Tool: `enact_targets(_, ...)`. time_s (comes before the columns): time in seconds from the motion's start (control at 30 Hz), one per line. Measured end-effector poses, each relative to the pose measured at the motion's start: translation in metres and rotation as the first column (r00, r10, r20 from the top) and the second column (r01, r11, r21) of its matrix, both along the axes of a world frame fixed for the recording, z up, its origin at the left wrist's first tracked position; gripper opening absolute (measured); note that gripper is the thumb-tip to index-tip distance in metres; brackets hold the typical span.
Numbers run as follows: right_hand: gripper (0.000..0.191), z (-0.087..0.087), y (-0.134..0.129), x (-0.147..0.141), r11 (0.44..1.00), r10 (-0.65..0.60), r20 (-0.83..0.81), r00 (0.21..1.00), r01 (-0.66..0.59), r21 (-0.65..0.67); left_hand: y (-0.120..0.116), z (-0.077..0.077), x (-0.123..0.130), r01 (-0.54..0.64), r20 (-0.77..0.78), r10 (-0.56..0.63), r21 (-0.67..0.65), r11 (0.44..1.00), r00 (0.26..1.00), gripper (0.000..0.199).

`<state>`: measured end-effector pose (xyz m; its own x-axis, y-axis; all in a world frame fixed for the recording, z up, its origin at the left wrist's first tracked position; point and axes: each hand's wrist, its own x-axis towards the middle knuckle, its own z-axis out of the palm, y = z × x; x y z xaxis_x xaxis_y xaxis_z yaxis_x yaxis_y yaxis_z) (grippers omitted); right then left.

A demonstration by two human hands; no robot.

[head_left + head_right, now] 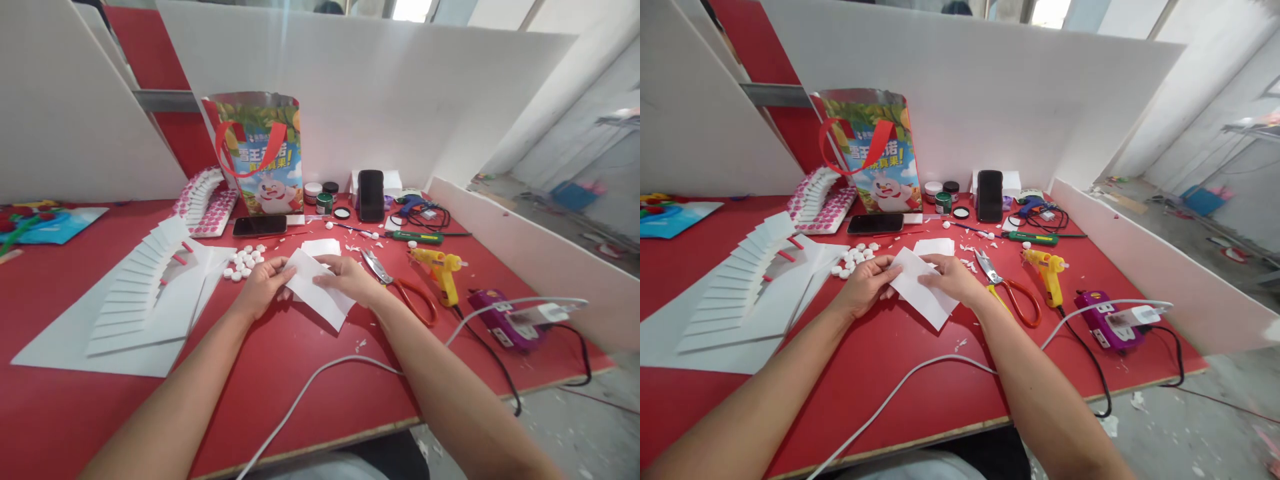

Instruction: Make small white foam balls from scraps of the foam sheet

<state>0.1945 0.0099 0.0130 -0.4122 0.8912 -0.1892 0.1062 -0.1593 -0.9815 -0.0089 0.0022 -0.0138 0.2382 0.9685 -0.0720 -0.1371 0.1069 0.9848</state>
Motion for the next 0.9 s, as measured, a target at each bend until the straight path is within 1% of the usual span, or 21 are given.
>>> enact_targets(0.1,0.048,-0.002,0.001,0.000,0.999,-0.032,-0.067,0.997,0.029,-0.046,0.001,0.000,-0.001,-0.027,-0.002,0.027,0.029,0.999,1.000,0.032)
enact_targets(0.17,0.049,-0.001,0.002,0.001,0.995,-0.063,-0.093,0.994,0.055,-0.086,0.002,0.000,-0.002,-0.034,0.013,0.034,0.055,0.998,0.999,0.028)
enact_targets(0.27,0.040,0.003,0.003,0.003,0.985,-0.112,-0.128,0.985,0.093,-0.149,0.004,-0.003,-0.005,-0.038,0.040,0.035,0.062,0.997,0.999,0.022)
enact_targets(0.4,0.026,0.004,0.004,0.000,0.969,-0.178,-0.194,0.965,0.137,-0.208,0.004,-0.004,-0.006,-0.059,0.048,0.058,0.032,0.998,0.997,0.019)
enact_targets(0.6,0.015,0.000,0.006,-0.006,0.959,-0.250,-0.243,0.937,0.204,-0.199,-0.001,0.001,-0.002,-0.054,0.063,0.052,0.028,0.998,0.997,0.019)
enact_targets(0.7,0.011,0.001,0.005,-0.007,0.957,-0.262,-0.245,0.933,0.217,-0.195,-0.004,0.007,0.000,-0.027,0.116,0.030,-0.026,0.999,0.993,0.026)
enact_targets(0.83,0.007,0.005,0.001,-0.008,0.960,-0.253,-0.236,0.938,0.215,-0.177,-0.006,0.014,0.001,0.094,0.252,-0.060,-0.127,0.987,0.966,0.048)
enact_targets(0.9,0.008,0.007,-0.001,-0.008,0.963,-0.246,-0.230,0.942,0.211,-0.166,-0.007,0.015,0.003,0.149,0.264,-0.099,-0.176,0.973,0.959,0.054)
